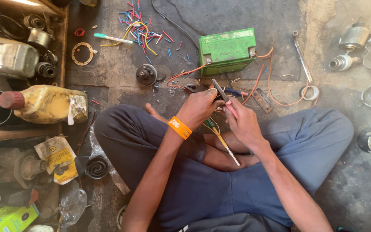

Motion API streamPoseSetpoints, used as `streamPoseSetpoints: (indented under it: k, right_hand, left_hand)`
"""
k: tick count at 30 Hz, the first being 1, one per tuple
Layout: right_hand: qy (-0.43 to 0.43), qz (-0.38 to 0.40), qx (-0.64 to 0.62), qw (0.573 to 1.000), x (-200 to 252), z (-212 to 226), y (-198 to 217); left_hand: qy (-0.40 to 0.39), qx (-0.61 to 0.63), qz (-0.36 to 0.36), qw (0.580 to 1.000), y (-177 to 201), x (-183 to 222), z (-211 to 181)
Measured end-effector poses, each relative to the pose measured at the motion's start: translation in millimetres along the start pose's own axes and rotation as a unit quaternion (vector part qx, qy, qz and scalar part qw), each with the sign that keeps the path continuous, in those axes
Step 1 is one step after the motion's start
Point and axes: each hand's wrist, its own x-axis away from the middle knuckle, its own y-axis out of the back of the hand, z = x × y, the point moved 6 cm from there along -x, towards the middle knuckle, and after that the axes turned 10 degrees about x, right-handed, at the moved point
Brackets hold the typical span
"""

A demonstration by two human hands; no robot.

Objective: The person sits on the floor and uses pliers and a screwdriver to strip and twist wires connected to a green battery. They repeatedly strip insulation from wire ends and twist the exposed strands together.

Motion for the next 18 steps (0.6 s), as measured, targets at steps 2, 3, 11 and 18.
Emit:
streamPoseSetpoints:
  k: [2, 3, 11, 18]
  right_hand:
    - [0.010, -0.008, -0.004, 1.000, 0.9, -2.1, -1.0]
    - [0.004, -0.008, 0.003, 1.000, 1.7, -4.2, -2.5]
    - [-0.049, -0.023, 0.028, 0.998, 5.2, -17.7, -16.3]
    - [-0.064, -0.061, 0.044, 0.995, 6.6, -26.6, -26.0]
  left_hand:
    - [0.017, -0.012, 0.007, 1.000, -9.4, -2.3, 8.4]
    - [0.027, -0.016, 0.013, 0.999, -14.1, -2.5, 12.5]
    - [0.086, -0.029, 0.030, 0.995, -37.2, -1.5, 34.1]
    - [0.072, -0.021, 0.011, 0.997, -44.8, -0.7, 41.6]
